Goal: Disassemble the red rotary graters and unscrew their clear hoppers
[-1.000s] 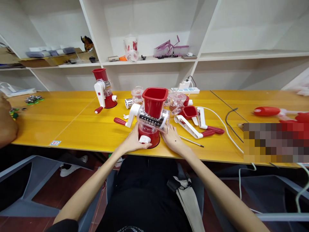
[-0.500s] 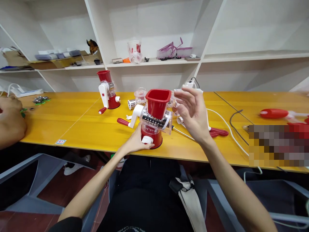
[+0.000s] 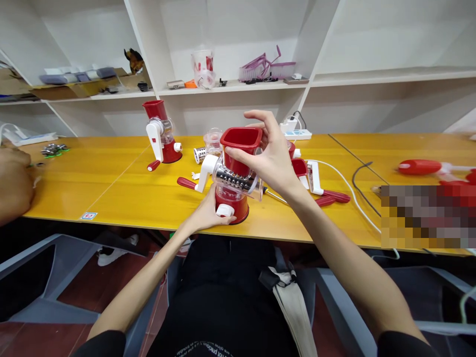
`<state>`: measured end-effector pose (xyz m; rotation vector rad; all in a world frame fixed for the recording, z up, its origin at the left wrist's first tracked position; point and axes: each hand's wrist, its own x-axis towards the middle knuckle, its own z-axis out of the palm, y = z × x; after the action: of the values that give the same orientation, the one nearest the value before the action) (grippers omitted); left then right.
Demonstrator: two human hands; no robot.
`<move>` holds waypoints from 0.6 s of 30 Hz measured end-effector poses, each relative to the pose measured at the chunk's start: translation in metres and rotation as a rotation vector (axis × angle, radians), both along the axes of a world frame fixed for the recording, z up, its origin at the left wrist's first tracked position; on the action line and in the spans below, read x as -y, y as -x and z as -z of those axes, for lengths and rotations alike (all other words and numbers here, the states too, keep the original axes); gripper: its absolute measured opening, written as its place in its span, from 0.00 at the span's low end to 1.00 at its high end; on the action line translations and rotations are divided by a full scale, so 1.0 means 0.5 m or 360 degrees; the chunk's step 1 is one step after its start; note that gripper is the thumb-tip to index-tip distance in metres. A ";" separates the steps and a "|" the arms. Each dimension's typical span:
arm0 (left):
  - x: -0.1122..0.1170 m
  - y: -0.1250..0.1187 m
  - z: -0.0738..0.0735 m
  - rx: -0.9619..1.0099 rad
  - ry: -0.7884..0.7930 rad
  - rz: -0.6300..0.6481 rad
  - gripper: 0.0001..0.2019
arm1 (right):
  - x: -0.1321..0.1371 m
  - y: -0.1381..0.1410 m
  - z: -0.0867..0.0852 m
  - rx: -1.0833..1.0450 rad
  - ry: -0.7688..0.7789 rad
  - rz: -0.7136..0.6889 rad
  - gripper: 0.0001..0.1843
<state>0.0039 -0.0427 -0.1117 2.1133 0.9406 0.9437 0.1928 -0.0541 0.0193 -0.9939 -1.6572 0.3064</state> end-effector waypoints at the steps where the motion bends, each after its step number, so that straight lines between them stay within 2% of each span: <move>1: -0.001 0.000 0.000 0.0003 -0.0005 0.0001 0.43 | 0.001 0.003 -0.004 -0.0016 -0.0006 -0.0016 0.40; 4: -0.004 0.000 0.003 -0.0030 -0.0062 -0.0002 0.44 | 0.004 0.010 -0.027 -0.0115 -0.0018 -0.0044 0.34; 6: -0.004 0.001 0.004 -0.0077 -0.0076 -0.0019 0.45 | 0.011 0.009 -0.050 -0.0207 -0.0098 0.0028 0.29; 9: 0.002 0.005 0.002 -0.0098 -0.0084 -0.0063 0.44 | 0.040 -0.016 -0.079 -0.0324 -0.0377 0.0225 0.28; 11: 0.009 0.010 -0.001 -0.0087 -0.0097 -0.0104 0.44 | 0.065 -0.048 -0.073 -0.0315 -0.0577 0.0395 0.27; 12: 0.013 0.014 -0.002 -0.0084 -0.0107 -0.0126 0.44 | 0.077 -0.067 -0.059 -0.0255 -0.0647 0.0548 0.27; 13: 0.016 0.017 -0.003 -0.0085 -0.0115 -0.0149 0.45 | 0.085 -0.086 -0.036 -0.0147 -0.0610 0.0717 0.27; 14: 0.018 0.020 -0.004 -0.0086 -0.0120 -0.0172 0.46 | 0.090 -0.104 -0.005 0.0031 -0.0448 0.0795 0.29; 18: 0.022 0.028 -0.004 -0.0081 -0.0095 -0.0198 0.45 | 0.067 -0.143 0.154 0.0386 -0.0078 0.0660 0.35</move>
<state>-0.0099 -0.0536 -0.1097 2.1582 1.0930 0.9949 0.2644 -0.0878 -0.0578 -1.3464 -1.6140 -0.1360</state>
